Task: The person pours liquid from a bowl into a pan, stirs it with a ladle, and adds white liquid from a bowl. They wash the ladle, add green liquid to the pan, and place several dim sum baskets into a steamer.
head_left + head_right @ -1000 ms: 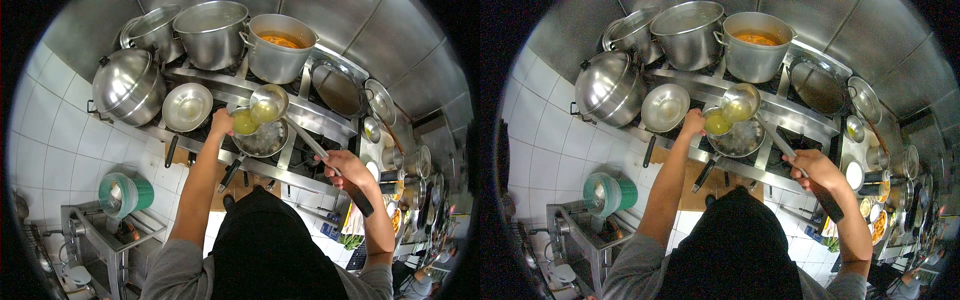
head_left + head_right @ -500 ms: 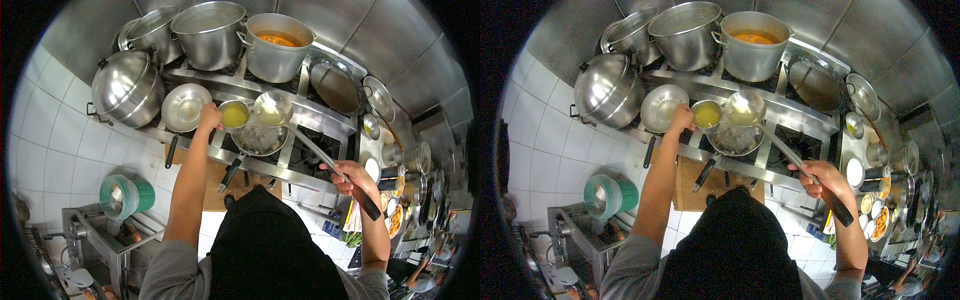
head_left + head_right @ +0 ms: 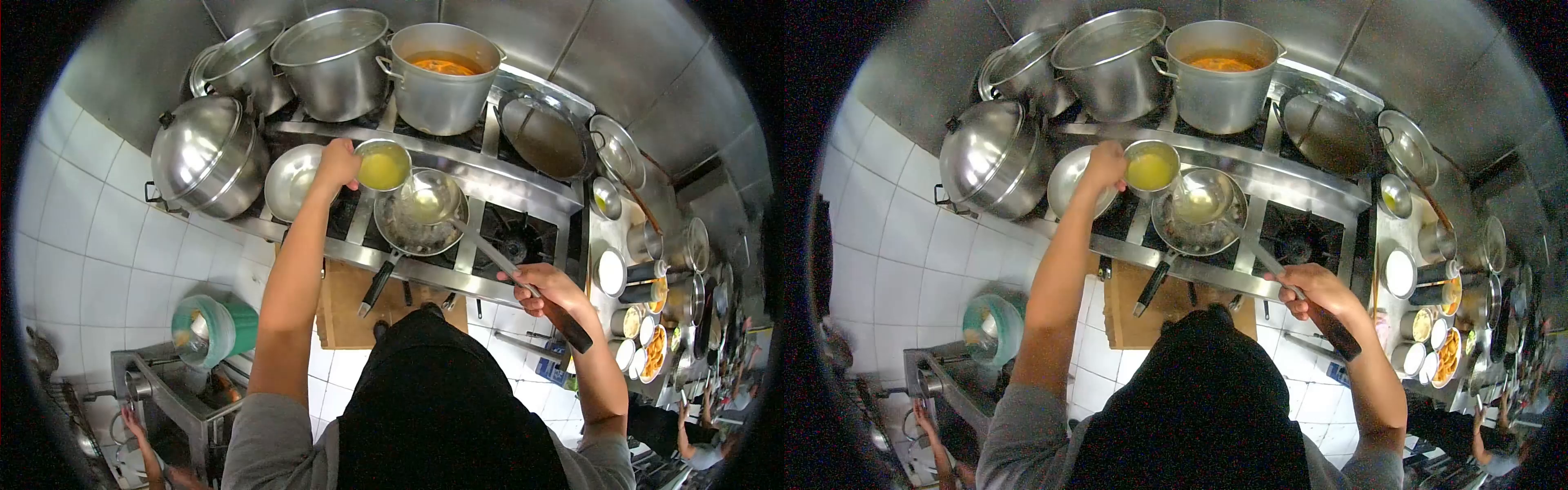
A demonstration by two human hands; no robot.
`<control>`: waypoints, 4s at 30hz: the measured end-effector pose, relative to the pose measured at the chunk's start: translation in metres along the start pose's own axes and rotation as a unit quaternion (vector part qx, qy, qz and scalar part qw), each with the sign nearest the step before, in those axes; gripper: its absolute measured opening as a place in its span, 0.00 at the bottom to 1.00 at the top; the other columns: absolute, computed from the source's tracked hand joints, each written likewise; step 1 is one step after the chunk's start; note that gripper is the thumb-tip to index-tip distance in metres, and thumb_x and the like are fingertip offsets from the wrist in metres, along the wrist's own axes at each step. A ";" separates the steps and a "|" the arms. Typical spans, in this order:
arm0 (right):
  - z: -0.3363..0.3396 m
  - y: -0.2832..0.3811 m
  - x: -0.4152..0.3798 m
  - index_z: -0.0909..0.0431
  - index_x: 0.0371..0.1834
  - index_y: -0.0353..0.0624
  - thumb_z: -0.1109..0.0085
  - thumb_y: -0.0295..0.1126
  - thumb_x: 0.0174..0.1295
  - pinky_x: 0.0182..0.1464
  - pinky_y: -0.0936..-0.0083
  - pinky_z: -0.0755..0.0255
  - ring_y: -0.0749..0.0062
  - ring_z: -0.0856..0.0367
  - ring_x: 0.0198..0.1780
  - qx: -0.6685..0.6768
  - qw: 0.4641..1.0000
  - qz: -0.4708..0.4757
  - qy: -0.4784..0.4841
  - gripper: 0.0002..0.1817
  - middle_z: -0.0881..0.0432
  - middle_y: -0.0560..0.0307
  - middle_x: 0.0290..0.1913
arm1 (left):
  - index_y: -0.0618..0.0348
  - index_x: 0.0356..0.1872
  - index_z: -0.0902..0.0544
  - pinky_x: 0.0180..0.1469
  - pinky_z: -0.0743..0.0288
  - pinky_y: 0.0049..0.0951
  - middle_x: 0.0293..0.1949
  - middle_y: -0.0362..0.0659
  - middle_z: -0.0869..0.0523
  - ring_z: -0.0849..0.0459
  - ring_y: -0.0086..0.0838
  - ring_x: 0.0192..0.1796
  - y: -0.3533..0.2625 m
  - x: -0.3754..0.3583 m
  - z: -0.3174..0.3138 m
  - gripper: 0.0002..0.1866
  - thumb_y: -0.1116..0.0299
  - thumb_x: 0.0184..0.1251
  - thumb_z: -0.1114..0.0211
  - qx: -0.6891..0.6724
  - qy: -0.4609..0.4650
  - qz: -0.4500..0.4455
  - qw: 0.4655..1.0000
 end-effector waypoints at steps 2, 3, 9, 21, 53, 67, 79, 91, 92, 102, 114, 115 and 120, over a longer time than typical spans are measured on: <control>0.001 -0.002 0.003 0.26 0.58 0.31 0.47 0.34 0.72 0.16 0.87 0.45 0.89 0.39 0.17 -0.005 1.000 0.007 0.017 0.19 0.33 0.70 0.22 | 0.68 0.24 0.30 0.15 0.23 0.38 0.19 0.55 0.20 0.16 0.42 0.16 0.001 0.009 -0.002 0.03 0.81 0.54 0.46 0.002 0.010 -0.017 1.000; 0.002 -0.002 0.003 0.26 0.58 0.31 0.47 0.34 0.72 0.16 0.87 0.45 0.89 0.39 0.17 -0.004 1.000 0.007 0.017 0.19 0.33 0.70 0.22 | 0.68 0.24 0.30 0.15 0.23 0.38 0.19 0.55 0.20 0.16 0.42 0.16 0.000 0.010 -0.002 0.03 0.81 0.54 0.46 0.004 0.010 -0.017 1.000; 0.008 -0.003 0.001 0.25 0.58 0.32 0.50 0.33 0.73 0.16 0.87 0.44 0.87 0.37 0.17 0.037 0.997 0.022 0.058 0.17 0.31 0.68 0.24 | 0.69 0.25 0.30 0.15 0.22 0.38 0.21 0.56 0.19 0.16 0.42 0.16 0.008 0.012 0.001 0.04 0.81 0.56 0.45 0.006 -0.014 -0.006 1.000; 0.011 0.020 -0.043 0.29 0.62 0.29 0.51 0.32 0.73 0.13 0.88 0.45 0.89 0.37 0.14 0.073 0.996 0.033 0.047 0.20 0.33 0.68 0.21 | 0.72 0.32 0.25 0.16 0.19 0.37 0.29 0.59 0.17 0.14 0.44 0.19 0.067 0.000 -0.007 0.05 0.81 0.57 0.47 -0.041 -0.042 0.077 0.995; 0.038 -0.027 0.000 0.25 0.56 0.31 0.50 0.32 0.72 0.16 0.87 0.45 0.87 0.38 0.16 0.084 0.996 0.032 0.010 0.16 0.31 0.68 0.22 | 0.65 0.27 0.25 0.15 0.23 0.32 0.19 0.47 0.21 0.18 0.32 0.16 0.005 -0.001 0.041 0.02 0.79 0.59 0.43 -0.094 0.036 0.017 0.995; 0.023 -0.006 -0.013 0.24 0.54 0.35 0.47 0.35 0.71 0.16 0.81 0.40 0.82 0.34 0.15 -0.070 0.993 0.044 -0.084 0.16 0.30 0.65 0.23 | 0.65 0.29 0.24 0.16 0.23 0.30 0.20 0.46 0.21 0.19 0.31 0.17 -0.053 -0.005 0.069 0.04 0.77 0.61 0.40 -0.059 0.083 -0.013 0.995; 0.018 0.004 0.031 0.26 0.37 0.42 0.45 0.35 0.69 0.17 0.81 0.39 0.83 0.34 0.16 -0.145 0.978 0.083 -0.123 0.08 0.29 0.67 0.22 | 0.65 0.29 0.26 0.15 0.24 0.28 0.21 0.45 0.21 0.18 0.30 0.18 -0.037 -0.026 0.072 0.03 0.78 0.61 0.41 -0.073 0.089 0.008 0.993; -0.011 -0.010 0.050 0.24 0.47 0.38 0.45 0.30 0.67 0.16 0.83 0.40 0.83 0.34 0.15 -0.143 0.982 0.080 -0.098 0.10 0.30 0.67 0.22 | 0.63 0.27 0.26 0.15 0.24 0.28 0.21 0.44 0.21 0.18 0.29 0.18 -0.027 -0.032 0.083 0.04 0.78 0.62 0.41 -0.062 0.080 0.003 0.995; -0.013 -0.012 0.046 0.24 0.47 0.36 0.45 0.30 0.67 0.16 0.82 0.40 0.83 0.34 0.15 -0.139 0.982 0.078 -0.098 0.10 0.29 0.66 0.22 | 0.63 0.27 0.26 0.15 0.24 0.28 0.21 0.44 0.21 0.18 0.29 0.18 -0.027 -0.032 0.083 0.04 0.78 0.62 0.41 -0.063 0.081 0.002 0.995; -0.005 -0.028 -0.004 0.24 0.45 0.35 0.44 0.33 0.66 0.17 0.81 0.38 0.82 0.32 0.15 -0.139 0.981 0.052 -0.121 0.11 0.27 0.65 0.22 | 0.65 0.28 0.25 0.15 0.24 0.29 0.20 0.45 0.22 0.19 0.31 0.17 -0.024 -0.027 0.086 0.03 0.78 0.60 0.42 -0.075 0.088 -0.006 0.993; -0.002 0.014 -0.007 0.22 0.48 0.36 0.45 0.30 0.67 0.17 0.82 0.40 0.84 0.34 0.14 -0.255 0.939 0.106 -0.203 0.11 0.28 0.67 0.20 | 0.65 0.27 0.26 0.15 0.24 0.30 0.19 0.45 0.22 0.18 0.31 0.17 -0.026 -0.023 0.076 0.04 0.78 0.60 0.42 -0.063 0.103 -0.011 0.993; -0.003 0.017 -0.002 0.22 0.48 0.36 0.45 0.30 0.67 0.17 0.82 0.40 0.84 0.34 0.14 -0.256 0.939 0.106 -0.203 0.11 0.28 0.67 0.20 | 0.64 0.27 0.26 0.15 0.24 0.29 0.19 0.45 0.22 0.18 0.31 0.17 -0.027 -0.023 0.075 0.04 0.78 0.61 0.42 -0.061 0.104 -0.015 0.993; -0.014 0.017 0.018 0.22 0.53 0.36 0.45 0.28 0.67 0.17 0.83 0.39 0.85 0.34 0.15 -0.265 0.935 0.155 -0.178 0.13 0.29 0.66 0.21 | 0.64 0.27 0.27 0.15 0.25 0.29 0.20 0.46 0.21 0.18 0.31 0.17 -0.023 -0.027 0.075 0.05 0.78 0.61 0.42 -0.071 0.101 -0.012 0.992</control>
Point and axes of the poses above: each hand's wrist, its own x-axis towards the middle knuckle, its own z-axis out of the back of the hand, y = z × x, the point moved 2 cm from there along x, towards the middle knuckle
